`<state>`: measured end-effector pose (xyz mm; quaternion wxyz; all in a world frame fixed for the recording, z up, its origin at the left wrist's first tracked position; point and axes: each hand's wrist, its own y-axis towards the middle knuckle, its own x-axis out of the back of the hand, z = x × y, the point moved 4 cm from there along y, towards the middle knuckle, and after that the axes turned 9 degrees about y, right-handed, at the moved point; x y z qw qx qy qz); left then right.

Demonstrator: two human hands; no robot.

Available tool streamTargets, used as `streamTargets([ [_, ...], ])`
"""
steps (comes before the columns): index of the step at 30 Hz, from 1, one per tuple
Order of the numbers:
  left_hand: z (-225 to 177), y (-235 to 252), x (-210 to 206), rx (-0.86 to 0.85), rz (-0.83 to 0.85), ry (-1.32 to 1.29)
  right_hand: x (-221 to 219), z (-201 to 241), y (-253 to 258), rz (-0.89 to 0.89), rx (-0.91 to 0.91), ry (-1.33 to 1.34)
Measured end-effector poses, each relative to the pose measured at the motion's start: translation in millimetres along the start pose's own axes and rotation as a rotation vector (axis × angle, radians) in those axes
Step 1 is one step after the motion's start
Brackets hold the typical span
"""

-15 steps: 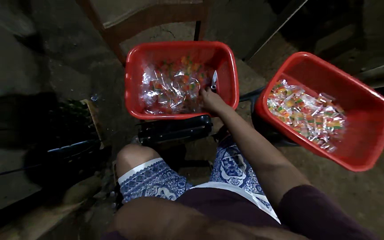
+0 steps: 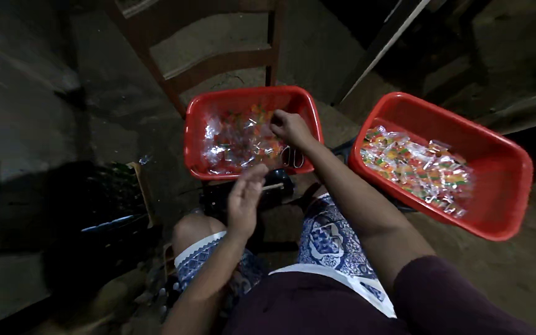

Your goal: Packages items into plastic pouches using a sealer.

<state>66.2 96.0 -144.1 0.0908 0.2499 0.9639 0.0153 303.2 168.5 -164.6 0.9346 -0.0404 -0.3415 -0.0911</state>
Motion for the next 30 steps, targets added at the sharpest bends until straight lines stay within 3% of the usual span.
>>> streamTargets([
  [3, 11, 38, 18, 0.119, -0.242, 0.006, 32, 56, -14, -0.018, 0.086, 0.206],
  [5, 16, 55, 16, 0.177, -0.22, -0.053, 42, 91, -26, -0.015, 0.136, 0.393],
  [8, 12, 66, 2, 0.215, -0.185, -0.339, 44, 120, -38, -0.006, 0.168, 0.616],
  [12, -9, 58, -5, 0.247, -0.234, -0.519, 39, 126, -48, -0.073, 0.187, 0.724],
  [24, -59, -4, -8, 0.225, -0.329, -0.42, 31, 144, -118, -0.202, 0.213, 0.855],
  [30, -80, -36, -14, 0.21, -0.12, -0.241, 51, 157, -147, -0.165, 0.253, 0.824],
])
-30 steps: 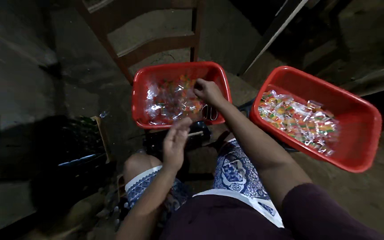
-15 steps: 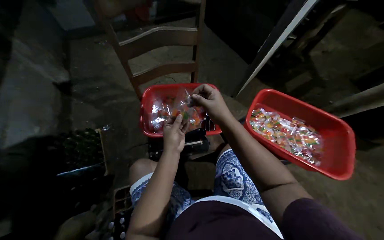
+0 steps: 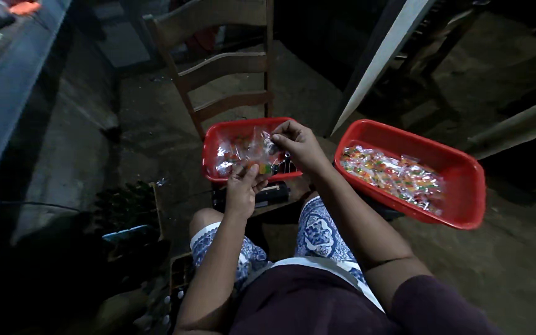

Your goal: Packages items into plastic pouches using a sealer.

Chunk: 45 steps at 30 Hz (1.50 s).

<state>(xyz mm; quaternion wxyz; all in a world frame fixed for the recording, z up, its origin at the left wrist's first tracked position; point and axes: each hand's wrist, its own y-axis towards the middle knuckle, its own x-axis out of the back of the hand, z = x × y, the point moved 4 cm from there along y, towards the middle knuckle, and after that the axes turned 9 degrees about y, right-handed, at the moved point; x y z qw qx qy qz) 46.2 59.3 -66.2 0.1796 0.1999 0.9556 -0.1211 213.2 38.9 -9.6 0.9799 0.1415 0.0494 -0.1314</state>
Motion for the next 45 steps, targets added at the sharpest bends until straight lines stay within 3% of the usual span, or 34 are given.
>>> streamTargets([
  [3, -2, -17, -5, 0.127, 0.226, -0.039, -3, 13, -10, 0.075, 0.005, 0.0],
  [6, 6, -33, -15, 0.285, 0.445, -0.212, -6, 18, -19, 0.263, 0.045, 0.109],
  [11, 7, -56, -30, 0.378, 0.406, -0.49, -9, 20, -33, 0.594, 0.173, 0.349],
  [13, 6, -61, -34, 0.38, 0.46, -0.461, -6, 22, -37, 0.669, 0.216, 0.414],
  [17, 3, -71, -41, 0.306, 0.417, -0.422, -3, 24, -41, 0.746, 0.239, 0.451],
  [19, -2, -72, -44, 0.193, 0.311, -0.376, 0, 24, -41, 0.665, 0.217, 0.442],
  [24, -14, -59, -36, -0.056, -0.083, -0.216, 17, 16, -55, 0.099, 0.008, 0.316],
  [27, -13, -53, -33, -0.148, -0.169, -0.231, 7, 7, -82, 0.014, -0.018, 0.214],
  [33, -3, -54, -32, -0.196, -0.15, -0.056, -3, 3, -95, -0.06, 0.013, 0.078],
  [36, -4, -55, -20, -0.348, -0.125, 0.161, 1, 6, -97, -0.062, 0.018, 0.011],
  [42, -8, -57, -10, -0.56, 0.118, 0.517, 5, 5, -101, -0.075, 0.035, -0.062],
  [45, -12, -59, -7, -0.615, 0.158, 0.68, -3, 3, -106, -0.071, 0.078, -0.103],
])
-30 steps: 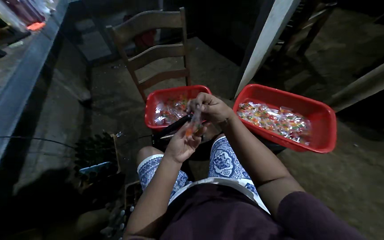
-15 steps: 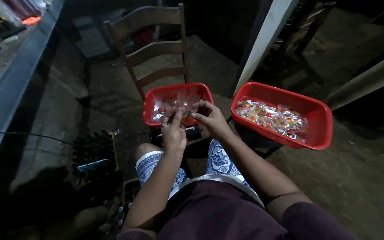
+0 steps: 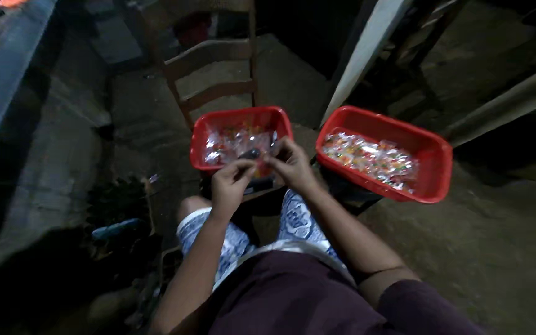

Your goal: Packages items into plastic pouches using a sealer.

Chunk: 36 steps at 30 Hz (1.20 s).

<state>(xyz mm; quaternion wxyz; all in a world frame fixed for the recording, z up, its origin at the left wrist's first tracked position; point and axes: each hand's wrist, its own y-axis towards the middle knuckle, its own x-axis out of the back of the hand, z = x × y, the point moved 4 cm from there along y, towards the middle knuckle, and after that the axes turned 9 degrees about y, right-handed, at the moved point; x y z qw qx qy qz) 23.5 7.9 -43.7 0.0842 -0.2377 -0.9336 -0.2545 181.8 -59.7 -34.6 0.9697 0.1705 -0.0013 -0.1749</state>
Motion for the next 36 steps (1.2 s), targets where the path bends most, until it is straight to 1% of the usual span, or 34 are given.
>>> streamTargets([
  [2, 2, 3, -3, -0.007, -0.02, 0.02, -1, 0, 0, 0.045, 0.055, -0.032],
  [4, 0, 6, -8, 0.025, -0.034, -0.015, 2, 1, 0, 0.073, 0.089, -0.101],
  [9, -2, 5, -21, 0.073, -0.045, -0.121, 17, 11, -2, 0.115, 0.037, -0.161],
  [15, -1, 8, -26, 0.042, 0.07, -0.179, 26, 16, -6, 0.149, 0.021, -0.123],
  [18, -9, 7, -24, 0.049, 0.061, -0.102, 25, 19, -7, 0.126, 0.015, -0.126],
  [21, -13, 7, -20, 0.075, 0.068, -0.028, 21, 17, -8, 0.107, -0.045, -0.16],
  [24, -9, 7, -14, 0.103, 0.07, 0.045, 19, 10, -9, 0.111, -0.076, -0.185],
  [26, -5, 6, -9, 0.085, 0.06, 0.099, 17, 6, -10, 0.108, -0.081, -0.2],
  [29, -5, 4, -6, -0.012, 0.039, 0.242, 15, 6, -12, 0.106, -0.02, -0.29],
  [33, -15, 3, -8, -0.116, 0.048, 0.499, 10, 7, -15, 0.075, 0.182, -0.511],
  [36, -16, 5, -13, -0.146, 0.084, 0.58, 11, 6, -16, 0.038, 0.248, -0.566],
])
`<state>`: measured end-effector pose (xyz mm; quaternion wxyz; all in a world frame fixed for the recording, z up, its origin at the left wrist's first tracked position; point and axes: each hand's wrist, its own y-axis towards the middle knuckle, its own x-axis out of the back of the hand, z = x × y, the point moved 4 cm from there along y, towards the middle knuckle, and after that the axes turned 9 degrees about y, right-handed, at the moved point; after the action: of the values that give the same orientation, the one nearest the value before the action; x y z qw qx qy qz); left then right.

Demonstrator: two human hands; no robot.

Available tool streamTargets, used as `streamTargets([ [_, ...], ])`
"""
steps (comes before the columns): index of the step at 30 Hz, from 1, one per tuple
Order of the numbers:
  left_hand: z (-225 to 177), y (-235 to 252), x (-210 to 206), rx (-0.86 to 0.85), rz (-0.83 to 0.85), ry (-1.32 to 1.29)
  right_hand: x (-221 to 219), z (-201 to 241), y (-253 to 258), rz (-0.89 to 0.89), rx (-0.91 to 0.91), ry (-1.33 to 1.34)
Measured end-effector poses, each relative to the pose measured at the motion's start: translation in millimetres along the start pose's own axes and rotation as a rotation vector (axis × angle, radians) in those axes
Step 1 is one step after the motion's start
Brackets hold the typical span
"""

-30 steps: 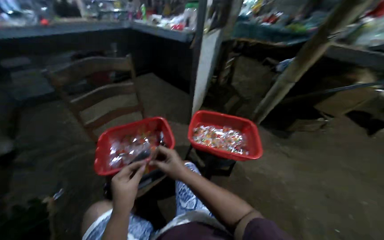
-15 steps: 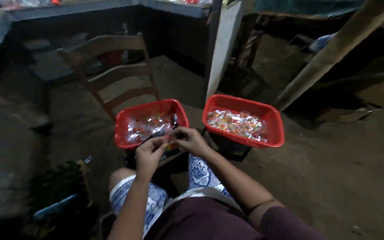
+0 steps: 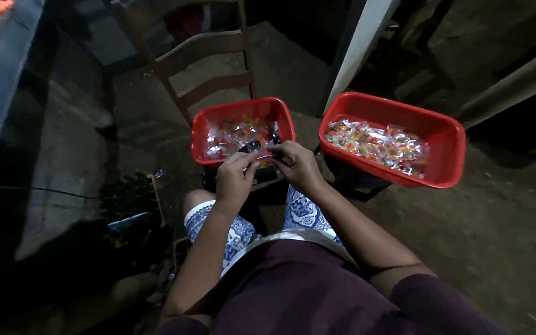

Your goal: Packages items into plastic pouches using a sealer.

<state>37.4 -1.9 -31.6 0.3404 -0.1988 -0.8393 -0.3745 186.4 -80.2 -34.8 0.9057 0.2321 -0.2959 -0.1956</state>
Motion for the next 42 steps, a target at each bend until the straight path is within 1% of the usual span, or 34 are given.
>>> streamTargets([
  [3, 3, 2, -3, 0.037, 0.046, -0.046, 3, -5, 1, -0.004, -0.044, 0.021],
  [5, 7, 3, -4, 0.08, 0.076, -0.14, 5, -11, 0, 0.004, -0.111, 0.088],
  [7, 13, 1, -8, 0.152, 0.125, -0.26, 6, -17, 0, 0.054, -0.197, 0.195],
  [9, 19, -5, -16, 0.281, 0.171, -0.427, 3, -22, -1, 0.086, -0.294, 0.302],
  [11, 22, -13, -24, 0.425, 0.227, -0.663, -2, -29, -3, 0.095, -0.382, 0.394],
  [13, 23, -22, -32, 0.506, 0.252, -0.831, -7, -36, -7, 0.093, -0.436, 0.469],
  [16, 23, -33, -41, 0.597, 0.178, -0.89, -15, -44, -11, 0.089, -0.461, 0.533],
  [18, 26, -37, -46, 0.625, 0.12, -0.895, -20, -48, -14, 0.106, -0.479, 0.565],
  [22, 32, -44, -52, 0.677, 0.067, -0.877, -29, -53, -21, 0.171, -0.515, 0.657],
  [24, 34, -51, -60, 0.805, 0.043, -0.952, -36, -59, -25, 0.155, -0.533, 0.667],
  [27, 40, -65, -83, 1.055, 0.004, -1.169, -49, -69, -32, 0.124, -0.617, 0.646],
  [30, 49, -76, -104, 1.176, -0.025, -1.262, -69, -89, -41, 0.119, -0.704, 0.652],
  [35, 71, -86, -132, 1.343, -0.043, -1.283, -98, -124, -52, 0.164, -0.828, 0.606],
  [38, 87, -85, -143, 1.413, -0.113, -1.28, -107, -144, -43, 0.221, -0.813, 0.505],
  [39, 94, -84, -146, 1.44, -0.128, -1.263, -103, -149, -34, 0.197, -0.779, 0.455],
  [42, 119, -79, -159, 1.514, -0.158, -1.186, -75, -152, 11, 0.031, -0.605, 0.279],
])
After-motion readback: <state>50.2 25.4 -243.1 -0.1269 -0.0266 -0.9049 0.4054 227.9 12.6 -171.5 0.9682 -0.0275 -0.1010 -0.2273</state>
